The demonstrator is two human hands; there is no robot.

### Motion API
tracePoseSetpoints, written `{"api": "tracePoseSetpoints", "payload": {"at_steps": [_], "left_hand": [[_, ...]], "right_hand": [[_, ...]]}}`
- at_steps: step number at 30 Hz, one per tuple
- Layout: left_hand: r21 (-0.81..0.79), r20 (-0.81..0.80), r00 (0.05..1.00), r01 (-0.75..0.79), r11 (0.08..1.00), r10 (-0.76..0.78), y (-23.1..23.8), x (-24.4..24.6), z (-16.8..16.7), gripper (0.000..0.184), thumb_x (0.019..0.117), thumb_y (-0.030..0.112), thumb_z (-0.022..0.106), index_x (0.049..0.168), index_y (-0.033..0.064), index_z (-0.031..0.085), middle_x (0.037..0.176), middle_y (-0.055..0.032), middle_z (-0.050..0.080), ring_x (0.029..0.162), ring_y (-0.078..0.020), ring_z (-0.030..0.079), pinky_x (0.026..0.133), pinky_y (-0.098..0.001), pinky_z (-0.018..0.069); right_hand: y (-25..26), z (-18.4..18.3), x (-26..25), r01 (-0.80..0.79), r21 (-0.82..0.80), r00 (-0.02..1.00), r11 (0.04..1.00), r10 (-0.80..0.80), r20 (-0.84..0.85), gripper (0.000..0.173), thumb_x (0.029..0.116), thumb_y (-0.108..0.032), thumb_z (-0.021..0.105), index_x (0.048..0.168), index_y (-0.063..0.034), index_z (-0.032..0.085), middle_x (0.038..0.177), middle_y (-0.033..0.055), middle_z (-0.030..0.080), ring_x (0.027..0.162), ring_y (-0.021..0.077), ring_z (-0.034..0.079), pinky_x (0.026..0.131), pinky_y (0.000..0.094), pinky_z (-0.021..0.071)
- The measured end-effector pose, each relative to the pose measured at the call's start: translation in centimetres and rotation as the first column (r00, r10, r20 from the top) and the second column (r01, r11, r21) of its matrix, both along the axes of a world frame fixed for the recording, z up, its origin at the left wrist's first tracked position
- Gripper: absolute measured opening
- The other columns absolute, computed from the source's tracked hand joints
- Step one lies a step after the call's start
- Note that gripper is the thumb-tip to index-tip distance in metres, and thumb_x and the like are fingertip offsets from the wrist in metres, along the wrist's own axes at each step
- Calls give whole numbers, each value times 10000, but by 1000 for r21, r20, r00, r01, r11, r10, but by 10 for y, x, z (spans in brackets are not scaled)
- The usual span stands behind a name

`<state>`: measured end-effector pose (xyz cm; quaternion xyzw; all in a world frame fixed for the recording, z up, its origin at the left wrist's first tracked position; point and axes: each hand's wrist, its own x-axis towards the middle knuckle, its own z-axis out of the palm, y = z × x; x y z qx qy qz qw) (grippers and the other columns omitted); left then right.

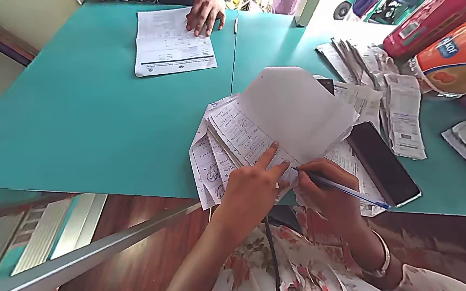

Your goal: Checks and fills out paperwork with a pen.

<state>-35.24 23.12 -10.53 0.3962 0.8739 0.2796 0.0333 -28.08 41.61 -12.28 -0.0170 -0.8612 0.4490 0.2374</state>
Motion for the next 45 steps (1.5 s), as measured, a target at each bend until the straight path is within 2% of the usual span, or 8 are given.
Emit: {"api": "tracePoseSetpoints", "payload": {"at_steps": [11, 21, 28, 35, 38, 41, 43, 45], "left_hand": [[-18, 11, 1000, 1, 1000, 0, 1, 0, 0, 359, 1000, 396, 589, 1281, 224, 731, 1522, -49, 540, 654, -241, 705, 514, -411, 518], [-38, 44, 999, 7, 999, -5, 0, -1, 4, 377, 1007, 404, 577, 1304, 218, 716, 1545, -41, 514, 678, -248, 707, 531, -418, 519], [-16, 10, 1000, -1, 1000, 2, 1, 0, 0, 361, 985, 388, 613, 1274, 211, 734, 1519, -51, 542, 663, -242, 709, 524, -414, 527], [-2, 21, 1000, -2, 1000, 2, 0, -1, 1, 350, 980, 371, 627, 1272, 211, 735, 1512, -51, 549, 641, -236, 701, 512, -407, 522], [8, 25, 1000, -13, 1000, 12, -1, 0, 0, 337, 970, 352, 644, 1264, 219, 741, 1512, -42, 551, 649, -235, 711, 520, -416, 541], [50, -27, 999, -42, 998, 44, 1, -3, -5, 328, 930, 350, 680, 1231, 246, 761, 1481, -20, 583, 573, -211, 684, 471, -412, 522], [58, -43, 997, -54, 997, 56, 1, -1, -7, 330, 916, 377, 678, 1207, 255, 772, 1473, -6, 592, 541, -194, 668, 439, -402, 504], [4, 40, 998, -40, 999, 40, -1, -1, 1, 339, 947, 373, 658, 1246, 246, 756, 1506, -13, 559, 596, -221, 698, 472, -426, 523]], "right_hand": [[-1, 0, 0, 32, 67, 999, 997, -31, -11, 139, 831, -134, 688, 846, -2, 733, 816, 26, 686, 727, -63, 601, 664, 65, 488], [-1, 1, -2, 65, -21, 998, 998, -65, 2, 132, 842, -112, 683, 867, 10, 726, 826, 0, 682, 721, -78, 599, 655, 67, 501], [0, -1, -1, 81, 17, 997, 997, -81, 8, 136, 836, -128, 690, 858, 2, 726, 815, 4, 674, 702, -72, 590, 633, 68, 491], [-1, 0, -1, 70, 24, 998, 997, -70, 2, 144, 846, -131, 696, 874, -2, 753, 821, 14, 688, 742, -69, 609, 676, 67, 499], [-1, 0, 1, 83, -8, 997, 997, -83, 2, 128, 836, -149, 707, 850, -23, 731, 808, -5, 664, 715, -72, 586, 639, 64, 484], [-2, -2, -4, 89, -8, 995, 996, -90, -32, 115, 844, -146, 712, 879, -41, 745, 832, 7, 684, 757, -55, 618, 688, 72, 507], [-1, -5, 1, 56, -52, 997, 997, -59, -48, 99, 835, -158, 713, 864, -65, 731, 812, -7, 674, 745, -58, 613, 664, 71, 502], [2, -3, 10, -5, -121, 998, 993, -3, -68, 90, 851, -168, 705, 860, -82, 679, 789, -15, 641, 729, -46, 599, 639, 88, 495]]}}
